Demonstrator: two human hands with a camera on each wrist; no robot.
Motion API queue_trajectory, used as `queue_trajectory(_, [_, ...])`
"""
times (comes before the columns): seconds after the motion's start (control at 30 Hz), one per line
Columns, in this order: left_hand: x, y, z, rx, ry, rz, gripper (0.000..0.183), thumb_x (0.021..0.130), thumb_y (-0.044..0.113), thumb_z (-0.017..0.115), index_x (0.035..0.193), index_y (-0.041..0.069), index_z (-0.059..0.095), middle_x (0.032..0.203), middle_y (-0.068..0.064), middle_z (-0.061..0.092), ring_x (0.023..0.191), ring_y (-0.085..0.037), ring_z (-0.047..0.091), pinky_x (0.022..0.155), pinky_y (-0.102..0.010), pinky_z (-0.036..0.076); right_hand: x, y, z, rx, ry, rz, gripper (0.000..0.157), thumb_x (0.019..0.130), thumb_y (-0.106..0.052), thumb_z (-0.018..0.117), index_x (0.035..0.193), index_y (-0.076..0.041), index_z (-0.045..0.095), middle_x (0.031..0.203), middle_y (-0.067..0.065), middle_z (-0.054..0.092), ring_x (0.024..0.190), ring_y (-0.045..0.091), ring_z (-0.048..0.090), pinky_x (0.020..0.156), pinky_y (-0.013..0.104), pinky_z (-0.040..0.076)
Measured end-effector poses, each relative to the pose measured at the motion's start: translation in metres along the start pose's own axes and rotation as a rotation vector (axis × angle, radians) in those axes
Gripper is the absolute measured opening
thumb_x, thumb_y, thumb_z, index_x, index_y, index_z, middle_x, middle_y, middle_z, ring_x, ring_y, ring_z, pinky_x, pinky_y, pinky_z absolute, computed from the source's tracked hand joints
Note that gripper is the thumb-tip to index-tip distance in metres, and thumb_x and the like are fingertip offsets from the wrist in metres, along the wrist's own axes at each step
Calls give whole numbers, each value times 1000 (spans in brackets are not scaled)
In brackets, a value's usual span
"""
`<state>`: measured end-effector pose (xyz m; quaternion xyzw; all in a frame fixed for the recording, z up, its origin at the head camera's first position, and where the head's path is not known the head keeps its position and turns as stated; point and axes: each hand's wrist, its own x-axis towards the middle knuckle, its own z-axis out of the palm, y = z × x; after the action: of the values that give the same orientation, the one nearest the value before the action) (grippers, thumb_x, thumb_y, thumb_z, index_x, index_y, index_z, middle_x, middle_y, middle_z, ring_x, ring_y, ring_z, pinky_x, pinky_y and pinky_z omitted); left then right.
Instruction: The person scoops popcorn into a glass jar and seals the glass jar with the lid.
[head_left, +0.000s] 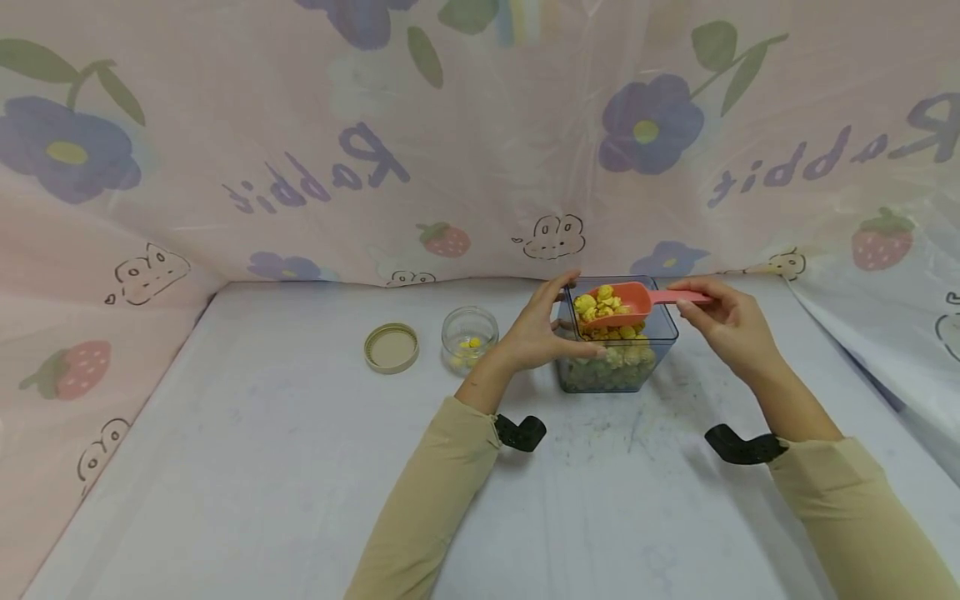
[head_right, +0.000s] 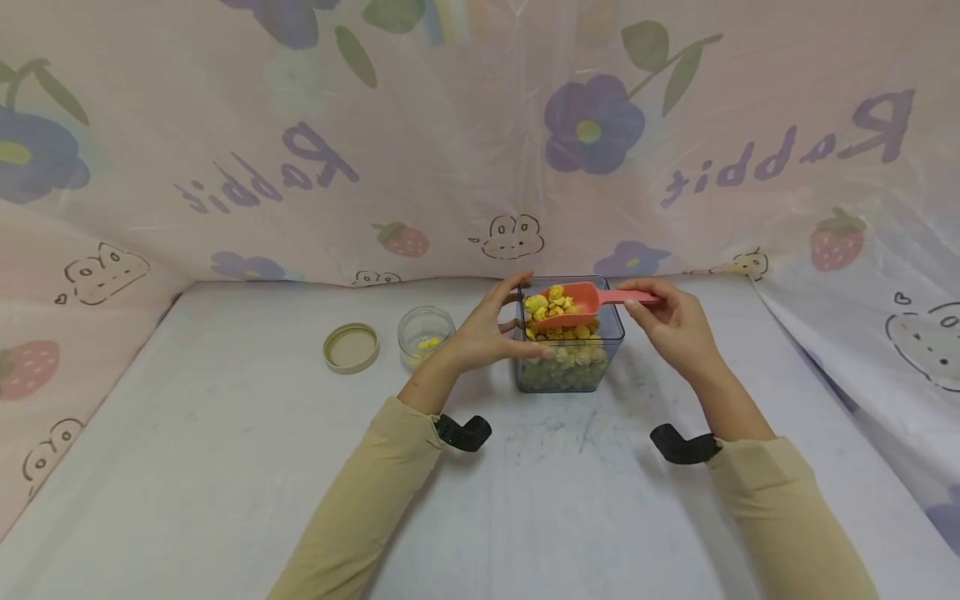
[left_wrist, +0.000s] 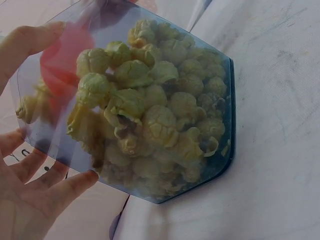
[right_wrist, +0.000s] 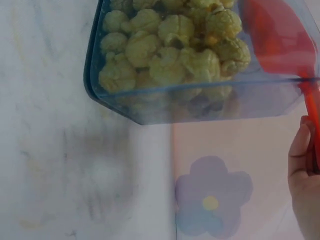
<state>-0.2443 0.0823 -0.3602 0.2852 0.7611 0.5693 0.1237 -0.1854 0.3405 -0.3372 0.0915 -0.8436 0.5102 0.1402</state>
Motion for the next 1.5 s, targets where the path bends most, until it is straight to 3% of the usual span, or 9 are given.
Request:
queue_trajectory(0.37, [-1, 0, 0, -20, -15, 2, 103, 72, 20, 86, 151, 35, 22, 154, 2, 26, 138, -21, 30, 105, -42, 43, -5, -5, -6, 16, 55, 21, 22, 95, -5, 57, 114, -11, 66, 92, -15, 60, 78, -3, 57, 70, 5, 47])
queue_trajectory(0.57, [-1, 0, 0, -8, -9, -5, 103, 71, 21, 86, 151, 36, 22, 153, 4, 26, 138, -20, 30, 106, -43, 42, -5, -5, -10, 18, 77, 47, 23, 95, -5, 57, 115, -12, 65, 97, -12, 58, 81, -3, 58, 73, 4, 47])
queue_trajectory(0.8, [-1, 0, -1, -6, -12, -11, 103, 72, 21, 86, 151, 37, 21, 154, 5, 25, 138, -19, 30, 107, -42, 41, -7, -7, -10, 112, 95, 25, 24, 94, -2, 57, 114, -11, 66, 105, -9, 57, 82, -2, 59, 74, 4, 47])
queue_trajectory(1.33, [-4, 4, 0, 6, -26, -33, 106, 73, 23, 85, 153, 36, 15, 156, 4, 19, 141, -17, 27, 109, -42, 39, -12, -14, -5, 280, 106, -11, 24, 92, 2, 58, 111, -9, 67, 104, -6, 59, 82, 1, 58, 74, 5, 47])
queue_trajectory(1.5, [-8, 6, 0, -19, -27, -52, 108, 73, 23, 84, 153, 39, 12, 160, 5, 14, 145, -18, 21, 113, -48, 32, -16, -18, -3, 338, 125, -54, 24, 91, 6, 58, 110, -4, 68, 103, -4, 61, 81, 4, 60, 73, 7, 48])
